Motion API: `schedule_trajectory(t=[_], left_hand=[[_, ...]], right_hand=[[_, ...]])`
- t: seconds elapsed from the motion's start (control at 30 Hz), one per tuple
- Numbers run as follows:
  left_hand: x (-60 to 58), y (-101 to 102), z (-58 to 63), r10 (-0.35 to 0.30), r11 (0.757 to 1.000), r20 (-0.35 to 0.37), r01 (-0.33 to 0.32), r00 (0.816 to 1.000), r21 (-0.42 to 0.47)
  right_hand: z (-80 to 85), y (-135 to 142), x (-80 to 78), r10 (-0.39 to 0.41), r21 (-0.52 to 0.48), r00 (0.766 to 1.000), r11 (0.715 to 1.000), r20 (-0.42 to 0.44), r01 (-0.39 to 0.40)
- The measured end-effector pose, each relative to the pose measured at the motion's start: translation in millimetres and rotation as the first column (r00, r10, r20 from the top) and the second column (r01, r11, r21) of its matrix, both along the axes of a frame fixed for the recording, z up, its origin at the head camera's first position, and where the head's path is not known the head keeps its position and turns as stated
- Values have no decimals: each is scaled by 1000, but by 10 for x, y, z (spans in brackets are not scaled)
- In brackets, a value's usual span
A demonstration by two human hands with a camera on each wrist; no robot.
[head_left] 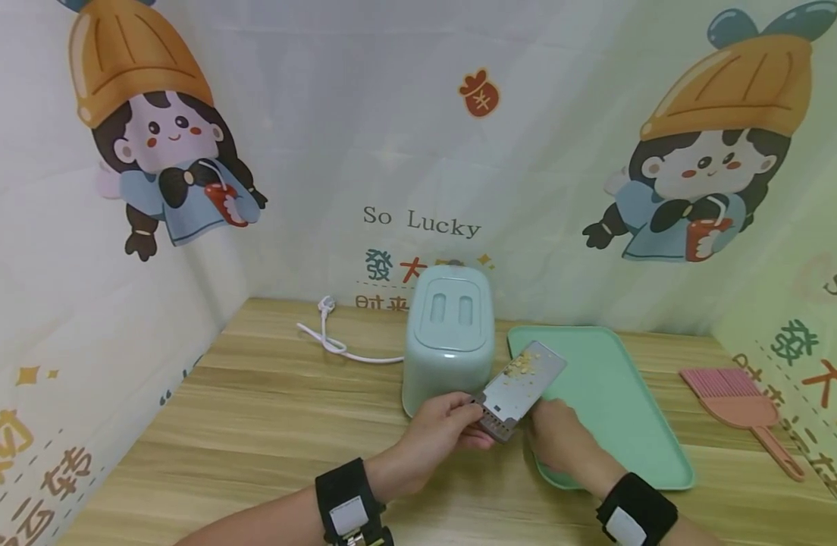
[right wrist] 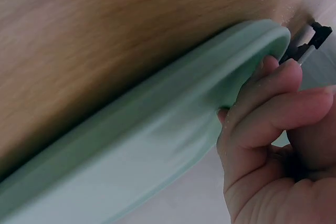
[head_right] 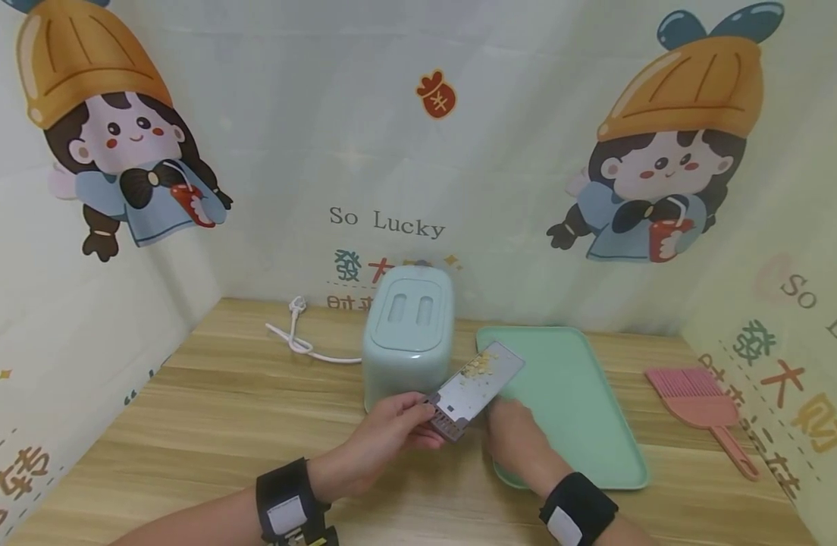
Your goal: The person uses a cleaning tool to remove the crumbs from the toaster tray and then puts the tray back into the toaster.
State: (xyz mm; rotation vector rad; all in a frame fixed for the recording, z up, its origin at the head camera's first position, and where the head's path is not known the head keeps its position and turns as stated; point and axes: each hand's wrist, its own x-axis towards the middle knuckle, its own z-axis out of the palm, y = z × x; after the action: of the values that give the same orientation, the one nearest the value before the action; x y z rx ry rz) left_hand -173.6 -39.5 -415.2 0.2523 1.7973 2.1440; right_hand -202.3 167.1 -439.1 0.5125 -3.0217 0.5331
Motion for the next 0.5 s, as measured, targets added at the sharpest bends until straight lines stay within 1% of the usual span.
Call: schedule_trajectory(t=[0.07,0.27,0.4,0.5], left_hand=[[0,0,-7,4,1000,-4,-4,1000,8],[-13,1,-22,11,1000,5,-11,1000,8],[-22,4,-31,19,1000,10,-19,1000,8],[-28,5,-36,18,1000,10,-18,1000,8]], right_hand=[[-5,-37,-6,-12,-3,1000,1000,-6,12],[-38,-118,-26,-72,-72,997,995,24,74],[-75,-157,-42,-99,-144,994,984,51,105],[-101,-188,-51,-112,-239,991,963,78,127]])
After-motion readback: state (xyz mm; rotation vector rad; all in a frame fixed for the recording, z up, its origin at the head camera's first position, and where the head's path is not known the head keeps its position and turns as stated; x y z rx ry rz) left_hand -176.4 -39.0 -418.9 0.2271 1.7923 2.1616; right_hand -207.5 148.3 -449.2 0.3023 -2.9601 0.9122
